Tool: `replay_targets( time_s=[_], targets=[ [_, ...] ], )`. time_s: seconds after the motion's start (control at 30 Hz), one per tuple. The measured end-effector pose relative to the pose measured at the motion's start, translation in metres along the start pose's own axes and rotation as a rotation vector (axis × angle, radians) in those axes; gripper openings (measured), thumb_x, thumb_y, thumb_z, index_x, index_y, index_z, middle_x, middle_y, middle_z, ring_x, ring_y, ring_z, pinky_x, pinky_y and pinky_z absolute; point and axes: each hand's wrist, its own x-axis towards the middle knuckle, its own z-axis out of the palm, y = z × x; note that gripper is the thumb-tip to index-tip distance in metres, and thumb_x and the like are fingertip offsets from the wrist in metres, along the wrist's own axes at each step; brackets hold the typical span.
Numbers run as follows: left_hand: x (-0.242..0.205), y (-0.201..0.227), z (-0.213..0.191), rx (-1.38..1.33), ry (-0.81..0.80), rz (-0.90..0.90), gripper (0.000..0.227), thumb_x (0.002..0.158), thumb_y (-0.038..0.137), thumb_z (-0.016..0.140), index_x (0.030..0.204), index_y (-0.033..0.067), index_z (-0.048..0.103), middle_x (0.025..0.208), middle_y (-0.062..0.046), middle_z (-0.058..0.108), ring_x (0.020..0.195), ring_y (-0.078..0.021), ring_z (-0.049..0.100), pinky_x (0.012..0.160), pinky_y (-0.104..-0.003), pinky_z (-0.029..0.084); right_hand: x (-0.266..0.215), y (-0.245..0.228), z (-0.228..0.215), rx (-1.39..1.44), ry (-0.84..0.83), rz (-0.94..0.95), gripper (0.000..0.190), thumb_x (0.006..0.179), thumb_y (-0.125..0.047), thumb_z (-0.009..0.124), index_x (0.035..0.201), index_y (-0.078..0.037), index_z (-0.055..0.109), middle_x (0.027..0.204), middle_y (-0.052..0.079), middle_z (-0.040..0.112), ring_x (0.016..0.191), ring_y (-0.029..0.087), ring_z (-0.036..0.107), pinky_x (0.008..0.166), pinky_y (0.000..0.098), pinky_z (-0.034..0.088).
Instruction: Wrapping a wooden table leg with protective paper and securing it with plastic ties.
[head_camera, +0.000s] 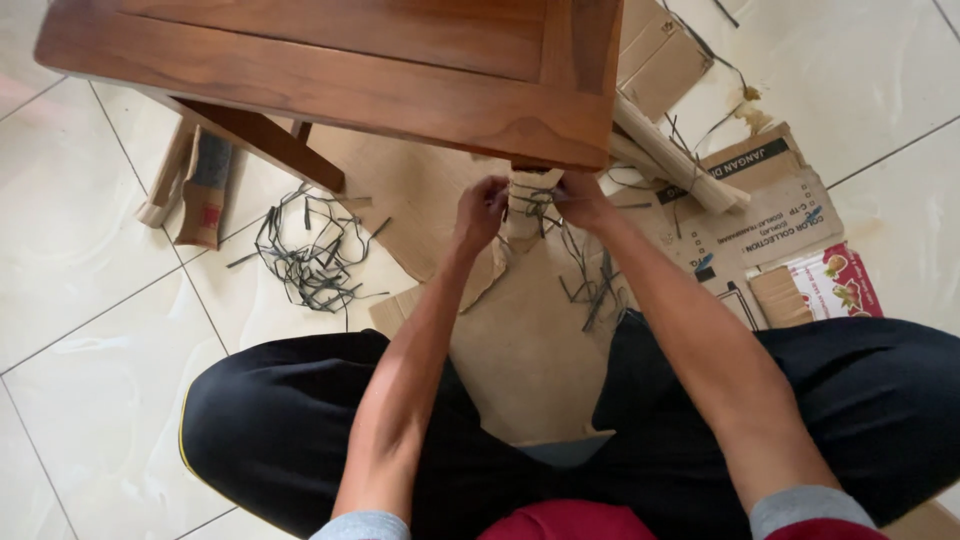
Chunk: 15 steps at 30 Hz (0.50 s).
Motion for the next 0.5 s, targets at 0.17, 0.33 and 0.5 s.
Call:
replay_targets(
  time_s=[0.17,0.33,0.5],
  targets=[
    [-0.005,-0.009,0.008,0.201,0.112,0.016,0.015,0.093,0.018,0.067,0.105,0.019,0.075,0.09,-0.01,0.075,0.089,-0.0355,0.073,0.08,-0.05,0.057,-0.016,-0.004,0.022,-0.201,0.244,0.198,0.016,0.095,-0.012,0.062,0.08,-0.012,0.067,0.071,0.011,0.063,0.075,0.035,0.067,0.064,0.0438,0.046],
    [-0.026,-0.004,0.005,0.322,0.169,0.057,0.01,0.091,0.012,0.064,0.095,0.014,0.072,0.083,-0.012,0.066,0.084,-0.0382,0.069,0.079,-0.049,0.057,-0.056,-0.032,0.044,-0.115,0.397,0.393,0.03,0.102,-0.023,0.059,0.076,-0.011,0.069,0.067,0.013,0.068,0.07,0.034,0.07,0.07,0.0451,0.052],
    [-0.047,0.021,0.008,0.216,0.227,0.106,0.009,0.094,0.003,0.056,0.097,0.0034,0.064,0.083,-0.026,0.062,0.081,-0.0515,0.065,0.071,-0.058,0.052,-0.08,-0.09,0.064,-0.13,0.506,0.429,0.018,0.104,-0.01,0.052,0.093,0.001,0.061,0.077,0.023,0.068,0.08,0.044,0.069,0.072,0.0512,0.051]
  ],
)
